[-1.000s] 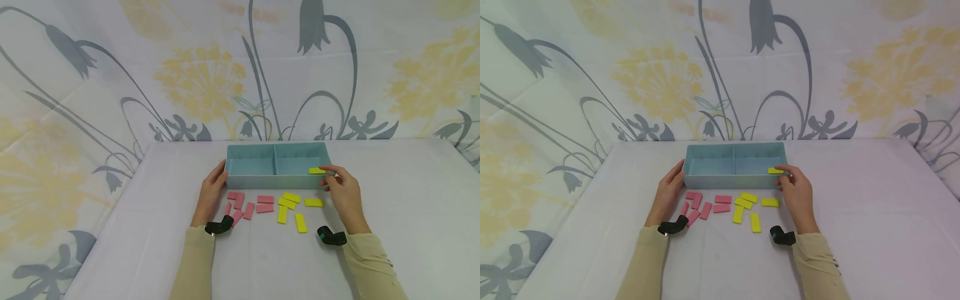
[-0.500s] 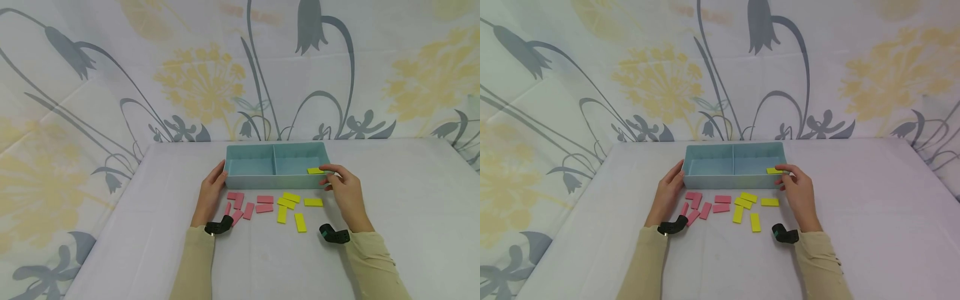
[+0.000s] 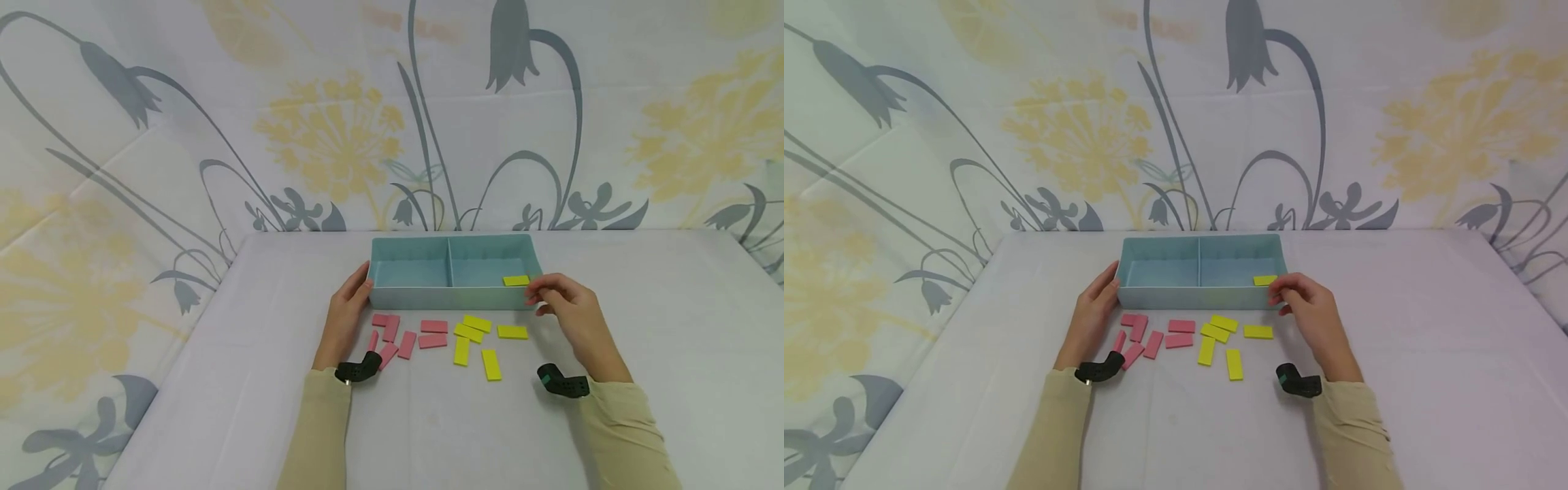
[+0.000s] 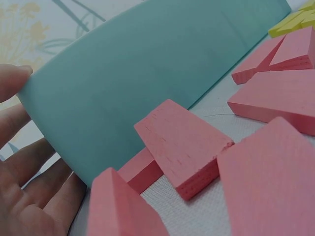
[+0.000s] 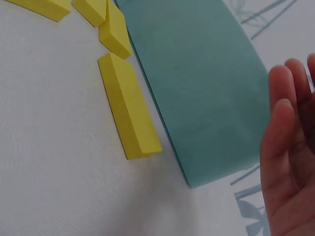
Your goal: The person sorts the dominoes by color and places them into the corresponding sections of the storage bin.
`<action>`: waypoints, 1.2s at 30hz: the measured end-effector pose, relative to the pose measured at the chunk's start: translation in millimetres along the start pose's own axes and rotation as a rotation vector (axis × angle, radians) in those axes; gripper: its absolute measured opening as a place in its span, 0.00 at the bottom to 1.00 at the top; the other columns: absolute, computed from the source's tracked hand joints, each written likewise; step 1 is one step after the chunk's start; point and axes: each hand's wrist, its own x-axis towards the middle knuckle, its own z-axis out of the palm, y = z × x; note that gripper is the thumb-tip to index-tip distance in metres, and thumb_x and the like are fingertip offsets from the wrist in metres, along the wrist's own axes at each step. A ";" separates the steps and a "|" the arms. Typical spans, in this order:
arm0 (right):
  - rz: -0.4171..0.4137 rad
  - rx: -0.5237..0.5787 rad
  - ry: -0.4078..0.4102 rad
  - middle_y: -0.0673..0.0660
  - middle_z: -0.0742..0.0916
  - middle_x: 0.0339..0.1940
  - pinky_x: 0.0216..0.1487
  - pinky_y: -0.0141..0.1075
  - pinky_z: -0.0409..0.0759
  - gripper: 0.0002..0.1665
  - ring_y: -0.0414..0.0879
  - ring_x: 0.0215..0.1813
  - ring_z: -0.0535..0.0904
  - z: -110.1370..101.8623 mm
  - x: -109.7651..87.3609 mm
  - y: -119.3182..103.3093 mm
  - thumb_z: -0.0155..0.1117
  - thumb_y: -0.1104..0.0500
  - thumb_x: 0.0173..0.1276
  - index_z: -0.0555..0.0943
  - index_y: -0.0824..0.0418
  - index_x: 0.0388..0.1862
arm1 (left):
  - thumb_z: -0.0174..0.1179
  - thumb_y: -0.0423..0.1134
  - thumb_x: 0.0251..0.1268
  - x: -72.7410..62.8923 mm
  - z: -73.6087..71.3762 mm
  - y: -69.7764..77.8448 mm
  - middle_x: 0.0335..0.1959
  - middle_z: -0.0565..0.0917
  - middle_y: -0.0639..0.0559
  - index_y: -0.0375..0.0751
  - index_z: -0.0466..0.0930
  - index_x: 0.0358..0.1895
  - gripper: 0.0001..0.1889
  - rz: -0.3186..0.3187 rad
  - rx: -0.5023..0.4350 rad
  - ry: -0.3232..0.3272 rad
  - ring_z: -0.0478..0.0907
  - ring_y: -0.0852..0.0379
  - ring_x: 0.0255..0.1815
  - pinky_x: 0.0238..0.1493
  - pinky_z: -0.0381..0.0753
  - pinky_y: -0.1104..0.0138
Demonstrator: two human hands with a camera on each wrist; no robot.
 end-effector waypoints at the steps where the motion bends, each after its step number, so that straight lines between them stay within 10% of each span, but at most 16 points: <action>1: -0.003 -0.016 -0.030 0.66 0.78 0.40 0.37 0.33 0.77 0.16 0.52 0.40 0.76 -1.2 -0.2 -0.5 0.45 0.56 0.70 0.75 0.67 0.44 | 0.49 0.47 0.65 -0.2 -0.2 -0.2 0.65 0.63 0.53 0.50 0.62 0.65 0.24 0.000 0.004 0.001 0.57 0.62 0.65 0.61 0.59 0.64; 12: 0.065 -0.205 -0.337 0.62 0.80 0.46 0.42 0.36 0.77 0.24 0.50 0.44 0.77 -9.2 2.0 -2.5 0.48 0.49 0.68 0.71 0.65 0.53 | 0.49 0.48 0.65 -0.6 0.0 -1.1 0.63 0.65 0.59 0.53 0.63 0.64 0.24 -0.013 0.013 0.010 0.58 0.64 0.64 0.60 0.61 0.66; 36: 0.200 -0.445 -0.383 0.58 0.78 0.39 0.32 0.36 0.74 0.24 0.47 0.32 0.74 -3.1 4.2 7.7 0.59 0.54 0.60 0.72 0.65 0.52 | 0.49 0.45 0.66 0.8 0.8 -1.6 0.65 0.63 0.51 0.49 0.63 0.65 0.24 -0.001 -0.007 0.005 0.58 0.61 0.64 0.61 0.60 0.63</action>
